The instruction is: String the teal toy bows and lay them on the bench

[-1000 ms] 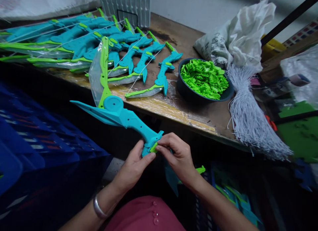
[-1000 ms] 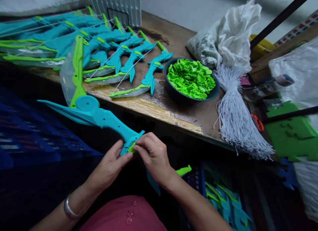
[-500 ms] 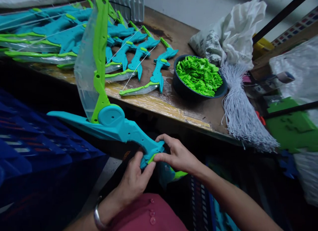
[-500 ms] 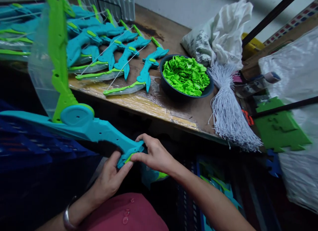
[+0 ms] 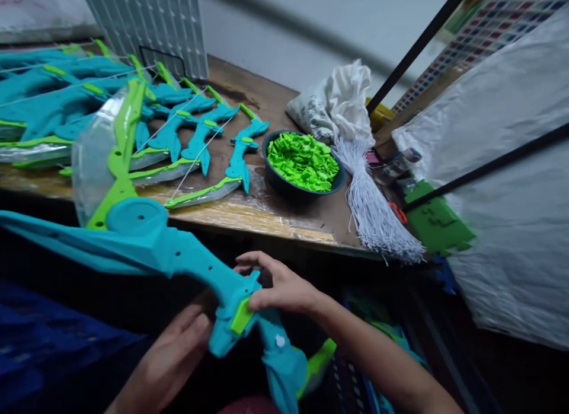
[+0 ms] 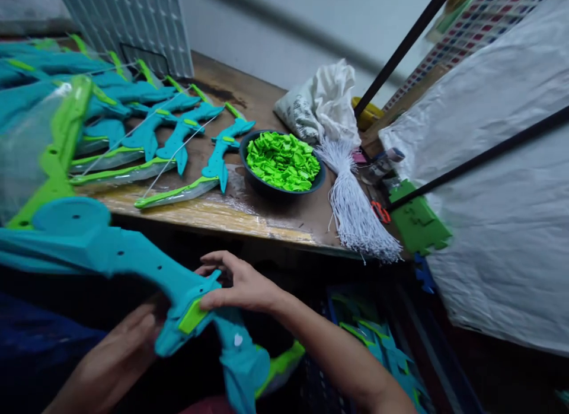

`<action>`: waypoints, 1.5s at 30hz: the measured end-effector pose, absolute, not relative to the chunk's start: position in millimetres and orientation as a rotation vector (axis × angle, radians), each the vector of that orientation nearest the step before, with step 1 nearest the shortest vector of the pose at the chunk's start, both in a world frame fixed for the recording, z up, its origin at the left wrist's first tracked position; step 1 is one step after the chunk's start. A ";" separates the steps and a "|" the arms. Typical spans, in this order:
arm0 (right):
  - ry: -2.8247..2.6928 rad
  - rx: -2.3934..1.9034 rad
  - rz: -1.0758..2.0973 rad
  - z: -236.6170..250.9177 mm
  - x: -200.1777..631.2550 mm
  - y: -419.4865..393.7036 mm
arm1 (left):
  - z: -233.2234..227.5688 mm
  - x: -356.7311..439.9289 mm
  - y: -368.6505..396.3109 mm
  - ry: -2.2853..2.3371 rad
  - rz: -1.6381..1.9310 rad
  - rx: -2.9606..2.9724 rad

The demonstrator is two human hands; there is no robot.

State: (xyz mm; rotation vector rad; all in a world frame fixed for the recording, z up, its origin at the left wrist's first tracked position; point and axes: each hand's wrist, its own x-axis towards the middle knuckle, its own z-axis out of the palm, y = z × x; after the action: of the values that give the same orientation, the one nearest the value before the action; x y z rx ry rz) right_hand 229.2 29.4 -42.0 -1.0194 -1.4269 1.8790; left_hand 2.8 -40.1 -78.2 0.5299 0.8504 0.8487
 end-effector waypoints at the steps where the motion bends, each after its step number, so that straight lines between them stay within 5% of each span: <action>1: -1.377 -0.982 1.971 -40.2 228.1 30.9 | -78.7 0.4 -36.5 0.779 0.841 0.511; 4: -1.456 -1.103 2.036 -33.2 221.4 28.2 | -89.4 -2.0 -21.6 0.698 0.825 0.619; 7: -1.746 -1.308 1.768 -20.5 217.4 28.6 | -118.7 0.1 -3.8 0.539 0.810 0.759; 11: -2.038 -1.227 1.044 8.2 238.7 82.0 | -150.4 4.1 4.7 0.421 0.958 0.860; 14: -2.102 -1.724 0.162 24.7 275.5 163.4 | -136.8 7.1 -5.1 0.795 1.001 0.613; 17: -2.112 -1.953 0.017 22.4 309.8 238.5 | -104.3 14.0 -13.4 1.096 0.979 0.362; 25: -2.236 -2.016 0.011 -11.5 331.9 290.3 | -74.4 33.0 -6.1 1.087 0.969 0.220; 33: -2.013 -1.720 -0.083 14.8 325.1 244.6 | -67.2 31.3 -3.9 0.876 0.994 0.359; 41: -2.182 -1.144 1.284 24.3 251.2 67.7 | -78.2 38.2 -18.6 0.863 0.995 0.596; 45: -2.223 -1.038 1.330 2.4 237.1 32.2 | -79.6 36.7 -26.4 0.886 0.984 0.708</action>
State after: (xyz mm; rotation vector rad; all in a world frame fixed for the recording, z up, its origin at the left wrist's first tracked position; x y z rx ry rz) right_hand 237.1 32.2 2.4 -1.0381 -2.2231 1.3298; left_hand 36.7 -26.4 -79.6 0.7084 0.8858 0.9843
